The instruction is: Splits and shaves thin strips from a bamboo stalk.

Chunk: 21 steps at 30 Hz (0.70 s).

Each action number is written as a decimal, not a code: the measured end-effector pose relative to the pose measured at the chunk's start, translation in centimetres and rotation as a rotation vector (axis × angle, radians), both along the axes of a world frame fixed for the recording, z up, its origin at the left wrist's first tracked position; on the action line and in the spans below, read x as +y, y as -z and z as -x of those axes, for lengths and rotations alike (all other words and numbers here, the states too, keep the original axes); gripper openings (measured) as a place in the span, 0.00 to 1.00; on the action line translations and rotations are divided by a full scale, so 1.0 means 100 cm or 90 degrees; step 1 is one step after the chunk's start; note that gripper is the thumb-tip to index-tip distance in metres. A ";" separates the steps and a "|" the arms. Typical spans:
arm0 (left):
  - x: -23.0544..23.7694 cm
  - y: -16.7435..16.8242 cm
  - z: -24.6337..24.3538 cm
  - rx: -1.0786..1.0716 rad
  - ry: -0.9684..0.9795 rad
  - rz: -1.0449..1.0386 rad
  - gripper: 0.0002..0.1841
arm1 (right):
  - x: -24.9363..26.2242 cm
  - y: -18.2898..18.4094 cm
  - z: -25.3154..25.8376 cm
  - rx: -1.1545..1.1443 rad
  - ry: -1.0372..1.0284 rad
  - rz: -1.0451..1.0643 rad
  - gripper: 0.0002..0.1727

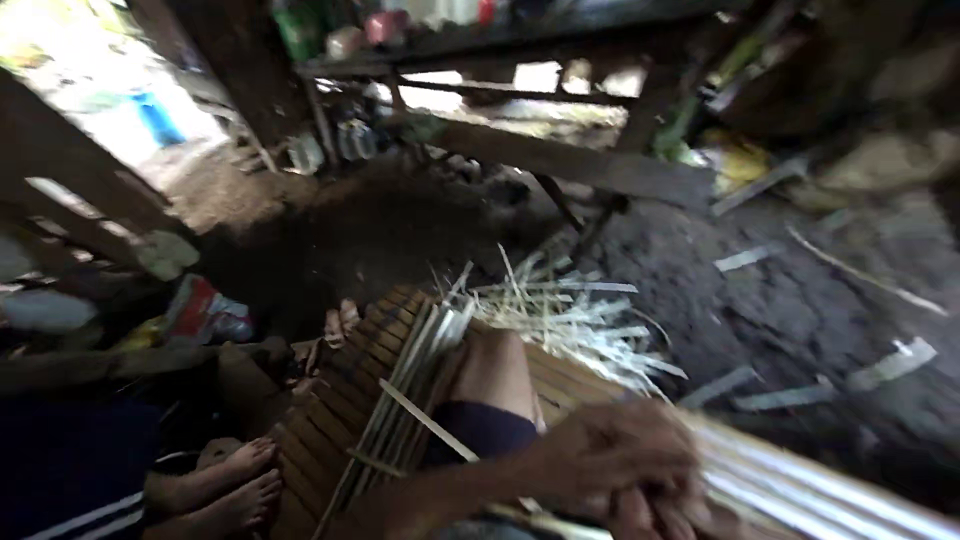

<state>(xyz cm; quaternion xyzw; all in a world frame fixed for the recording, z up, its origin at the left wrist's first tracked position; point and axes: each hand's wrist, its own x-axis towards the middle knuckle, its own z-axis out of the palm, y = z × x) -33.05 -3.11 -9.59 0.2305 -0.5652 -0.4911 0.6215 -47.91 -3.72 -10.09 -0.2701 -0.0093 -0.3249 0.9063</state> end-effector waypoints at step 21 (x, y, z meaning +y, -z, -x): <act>0.002 0.022 0.009 0.569 -0.101 -0.375 0.33 | 0.011 0.025 0.008 0.329 0.177 0.311 0.29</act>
